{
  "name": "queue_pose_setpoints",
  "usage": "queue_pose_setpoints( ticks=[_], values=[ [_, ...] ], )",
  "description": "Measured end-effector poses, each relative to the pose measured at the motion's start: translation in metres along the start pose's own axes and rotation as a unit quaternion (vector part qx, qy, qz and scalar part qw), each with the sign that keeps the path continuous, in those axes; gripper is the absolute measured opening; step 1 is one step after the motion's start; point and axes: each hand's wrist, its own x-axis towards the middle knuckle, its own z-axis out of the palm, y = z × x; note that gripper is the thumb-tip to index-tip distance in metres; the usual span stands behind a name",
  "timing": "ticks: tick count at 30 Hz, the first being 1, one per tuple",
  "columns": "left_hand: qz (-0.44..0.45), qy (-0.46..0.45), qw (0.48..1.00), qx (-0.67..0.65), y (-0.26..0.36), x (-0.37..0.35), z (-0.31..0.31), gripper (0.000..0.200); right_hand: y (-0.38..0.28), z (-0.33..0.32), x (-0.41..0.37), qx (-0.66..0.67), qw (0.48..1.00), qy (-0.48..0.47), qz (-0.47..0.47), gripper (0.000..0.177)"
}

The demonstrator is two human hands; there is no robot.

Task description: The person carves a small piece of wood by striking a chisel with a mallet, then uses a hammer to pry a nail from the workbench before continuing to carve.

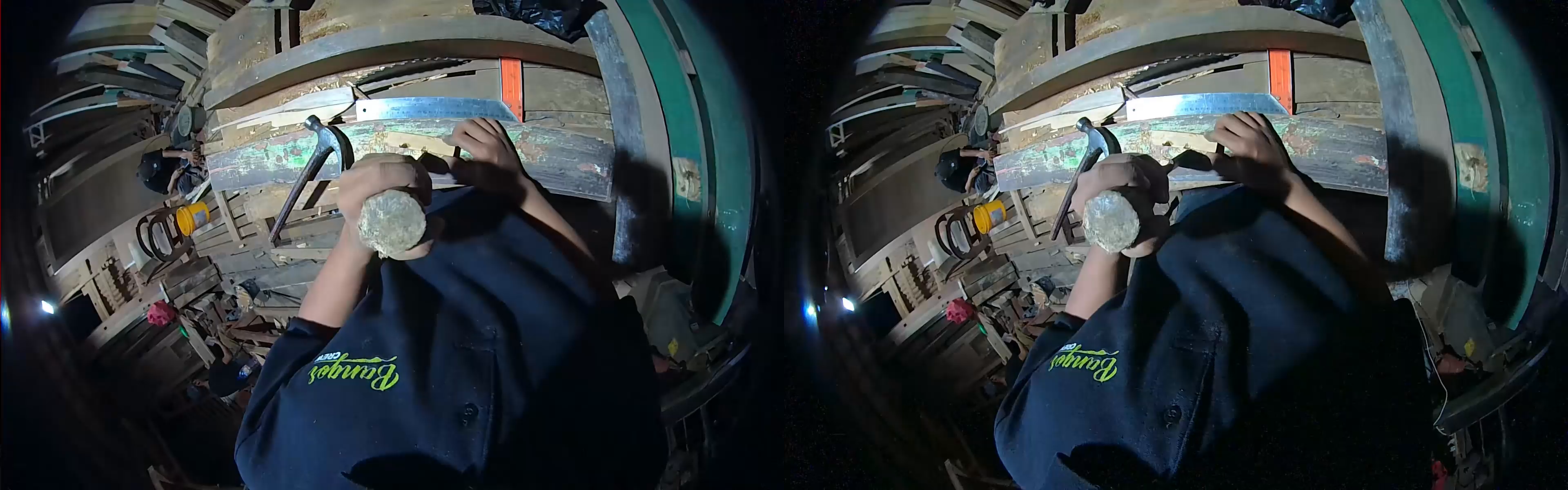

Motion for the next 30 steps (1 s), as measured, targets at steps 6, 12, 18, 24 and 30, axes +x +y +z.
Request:
queue_pose_setpoints(
  ticks=[6,12,18,24,30],
  values=[
    [0.051,0.031,0.995,-0.081,0.014,0.002,0.001,0.032,0.0,0.0,-0.001,-0.008,1.0,0.004,0.009,0.024],
    [-0.019,0.027,0.996,-0.086,0.004,-0.002,-0.003,0.038,0.0,0.0,-0.002,-0.006,1.0,0.001,0.009,0.024],
    [0.0,-0.016,0.999,-0.031,0.008,0.004,-0.004,0.039,0.004,0.001,-0.002,0.004,1.0,-0.003,-0.001,0.028],
    [0.011,0.012,0.991,-0.132,0.002,0.001,-0.002,0.036,0.002,-0.001,0.0,-0.015,1.0,0.006,0.005,0.029],
    [-0.067,0.009,0.996,-0.06,0.005,-0.013,-0.003,0.029,-0.001,-0.004,0.0,-0.001,1.0,0.004,0.0,0.023]
  ],
)
